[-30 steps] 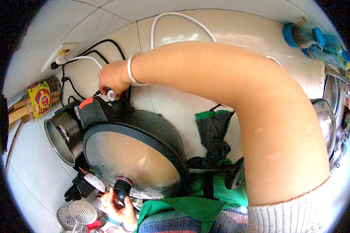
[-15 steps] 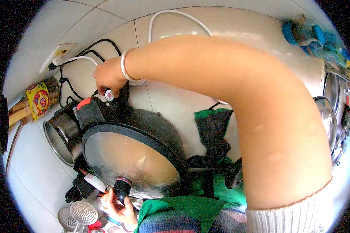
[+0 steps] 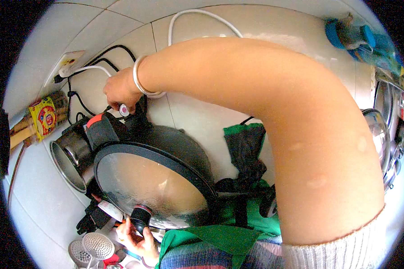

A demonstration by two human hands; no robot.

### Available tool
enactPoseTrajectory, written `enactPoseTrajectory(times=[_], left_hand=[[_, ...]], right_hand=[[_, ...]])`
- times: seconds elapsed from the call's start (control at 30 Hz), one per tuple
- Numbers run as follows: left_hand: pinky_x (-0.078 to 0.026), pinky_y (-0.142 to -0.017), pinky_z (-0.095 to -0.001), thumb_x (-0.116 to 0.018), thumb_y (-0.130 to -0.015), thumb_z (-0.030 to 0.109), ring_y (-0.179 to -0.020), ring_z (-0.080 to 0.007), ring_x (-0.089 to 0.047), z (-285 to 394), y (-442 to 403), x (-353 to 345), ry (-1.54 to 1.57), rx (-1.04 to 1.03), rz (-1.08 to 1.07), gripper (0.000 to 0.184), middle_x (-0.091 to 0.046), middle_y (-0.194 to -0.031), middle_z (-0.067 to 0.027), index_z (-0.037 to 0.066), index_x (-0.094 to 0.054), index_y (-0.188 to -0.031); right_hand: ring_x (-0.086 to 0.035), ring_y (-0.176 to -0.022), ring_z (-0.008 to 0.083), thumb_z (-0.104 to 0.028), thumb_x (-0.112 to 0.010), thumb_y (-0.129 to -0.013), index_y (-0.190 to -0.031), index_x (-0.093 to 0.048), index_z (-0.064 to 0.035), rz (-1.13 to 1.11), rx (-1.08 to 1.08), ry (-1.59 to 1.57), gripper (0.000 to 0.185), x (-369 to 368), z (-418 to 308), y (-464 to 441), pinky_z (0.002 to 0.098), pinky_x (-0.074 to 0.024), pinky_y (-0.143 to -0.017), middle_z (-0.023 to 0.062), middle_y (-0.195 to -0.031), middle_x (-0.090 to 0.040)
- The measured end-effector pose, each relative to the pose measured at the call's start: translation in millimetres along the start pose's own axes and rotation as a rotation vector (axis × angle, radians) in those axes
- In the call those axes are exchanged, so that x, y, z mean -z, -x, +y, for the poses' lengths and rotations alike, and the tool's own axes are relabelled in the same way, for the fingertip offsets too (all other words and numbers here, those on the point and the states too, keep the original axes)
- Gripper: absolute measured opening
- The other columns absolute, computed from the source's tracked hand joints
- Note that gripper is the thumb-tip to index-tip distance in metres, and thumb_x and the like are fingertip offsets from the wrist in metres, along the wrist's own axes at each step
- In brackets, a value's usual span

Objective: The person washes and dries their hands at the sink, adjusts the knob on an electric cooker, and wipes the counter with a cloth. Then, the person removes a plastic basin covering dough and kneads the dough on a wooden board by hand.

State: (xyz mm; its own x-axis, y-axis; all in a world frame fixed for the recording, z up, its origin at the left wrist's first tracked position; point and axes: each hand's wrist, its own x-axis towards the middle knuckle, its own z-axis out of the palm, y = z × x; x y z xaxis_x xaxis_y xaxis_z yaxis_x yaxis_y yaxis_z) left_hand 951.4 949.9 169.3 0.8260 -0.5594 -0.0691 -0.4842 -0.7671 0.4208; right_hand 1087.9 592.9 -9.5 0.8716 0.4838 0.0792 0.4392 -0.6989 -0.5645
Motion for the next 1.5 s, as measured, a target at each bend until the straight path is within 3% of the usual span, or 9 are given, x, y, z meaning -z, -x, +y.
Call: enactPoseTrajectory(times=[0.13,0.23,0.43,0.63,0.73,0.93,1.13,1.33,1.5], left_hand=[[-0.039,-0.085,-0.0356,-0.075,-0.076,0.028,-0.097,-0.024,-0.048,-1.0,-0.9,1.0,-0.028,-0.05,0.0,0.054,-0.049,-0.105,-0.01,0.001,-0.057,-0.119],[-0.039,-0.086,-0.0359,-0.075,-0.076,0.028,-0.097,-0.0242,-0.048,-1.2,-1.1,1.2,-0.034,-0.051,-0.001,0.054,-0.05,-0.104,-0.0103,0.001,-0.057,-0.119],[-0.037,-0.086,-0.0387,-0.076,-0.073,0.028,-0.094,-0.025,-0.046,-2.4,-0.7,-0.6,0.001,-0.028,0.013,0.055,-0.049,-0.1,-0.0103,0.001,-0.056,-0.117],[-0.037,-0.084,-0.0393,-0.077,-0.072,0.029,-0.092,-0.0247,-0.045,-2.0,-0.1,-1.1,0.014,-0.019,0.024,0.056,-0.049,-0.097,-0.0101,0.001,-0.056,-0.116],[-0.037,-0.083,-0.0389,-0.077,-0.072,0.028,-0.092,-0.0244,-0.045,-1.4,-1.2,-1.1,0.014,-0.016,0.019,0.056,-0.048,-0.097,-0.0099,0.0,-0.056,-0.116],[-0.036,-0.083,-0.0388,-0.077,-0.072,0.028,-0.091,-0.0244,-0.045,-4.6,0.9,-0.5,0.026,-0.014,0.018,0.056,-0.048,-0.096,-0.0099,-0.001,-0.056,-0.116],[-0.036,-0.083,-0.0402,-0.075,-0.073,0.03,-0.091,-0.0248,-0.044,-5.8,-0.4,-0.5,0.013,-0.051,0.02,0.056,-0.048,-0.096,-0.0104,-0.001,-0.056,-0.116],[-0.036,-0.082,-0.0401,-0.075,-0.073,0.029,-0.091,-0.0251,-0.045,-7.1,-0.3,0.4,-0.003,-0.063,0.016,0.056,-0.048,-0.095,-0.0106,-0.001,-0.056,-0.115],[-0.036,-0.082,-0.0401,-0.075,-0.072,0.029,-0.09,-0.0253,-0.045,-5.8,-1.2,0.1,-0.006,-0.066,0.017,0.055,-0.048,-0.095,-0.0108,-0.001,-0.056,-0.115]], right_hand=[[-0.062,-0.099,0.0319,-0.03,-0.079,-0.066,-0.106,-0.069,-0.0168,0.027,-0.045,0.003,0.043,-5.2,-2.5,1.5,0.0441,-0.0514,-0.082,0.0116,-0.103,-0.067],[-0.063,-0.098,0.0312,-0.029,-0.08,-0.066,-0.108,-0.068,-0.0142,0.178,0.047,-0.036,0.047,-9.6,3.5,9.5,0.044,-0.0517,-0.082,0.0115,-0.1,-0.068],[-0.06,-0.104,0.0328,-0.027,-0.08,-0.065,-0.114,-0.066,-0.0177,-0.024,-0.073,-0.092,0.052,-6.3,2.5,-0.8,0.0443,-0.0495,-0.086,0.0135,-0.106,-0.064],[-0.063,-0.099,0.031,-0.025,-0.079,-0.065,-0.115,-0.066,-0.0161,0.137,0.02,-0.052,0.053,-11.4,8.4,5.6,0.044,-0.0512,-0.083,0.0099,-0.102,-0.068],[-0.051,-0.11,0.0287,-0.024,-0.08,-0.064,-0.109,-0.067,-0.0192,-0.07,-0.079,-0.148,0.048,-5.8,7.1,-0.6,0.0401,-0.044,-0.092,0.009,-0.105,-0.056],[-0.05,-0.111,0.0288,-0.025,-0.08,-0.064,-0.104,-0.069,-0.0184,-0.036,-0.172,-0.166,0.042,-3.2,-2.4,3.7,0.041,-0.0449,-0.091,0.0088,-0.104,-0.056],[-0.05,-0.112,0.0283,-0.026,-0.081,-0.063,-0.098,-0.066,-0.0147,-0.002,-0.066,-0.149,0.04,-8.2,1.7,2.4,0.041,-0.0452,-0.09,0.0079,-0.105,-0.056],[-0.049,-0.113,0.0282,-0.027,-0.081,-0.063,-0.106,-0.067,-0.0157,-0.053,-0.148,-0.142,0.046,-1.4,-5.1,3.6,0.0401,-0.0434,-0.094,0.009,-0.109,-0.056],[-0.049,-0.113,0.0286,-0.027,-0.081,-0.064,-0.107,-0.067,-0.0165,-0.036,-0.063,-0.132,0.047,-5.0,4.2,2.1,0.0395,-0.0426,-0.095,0.0091,-0.108,-0.056]])
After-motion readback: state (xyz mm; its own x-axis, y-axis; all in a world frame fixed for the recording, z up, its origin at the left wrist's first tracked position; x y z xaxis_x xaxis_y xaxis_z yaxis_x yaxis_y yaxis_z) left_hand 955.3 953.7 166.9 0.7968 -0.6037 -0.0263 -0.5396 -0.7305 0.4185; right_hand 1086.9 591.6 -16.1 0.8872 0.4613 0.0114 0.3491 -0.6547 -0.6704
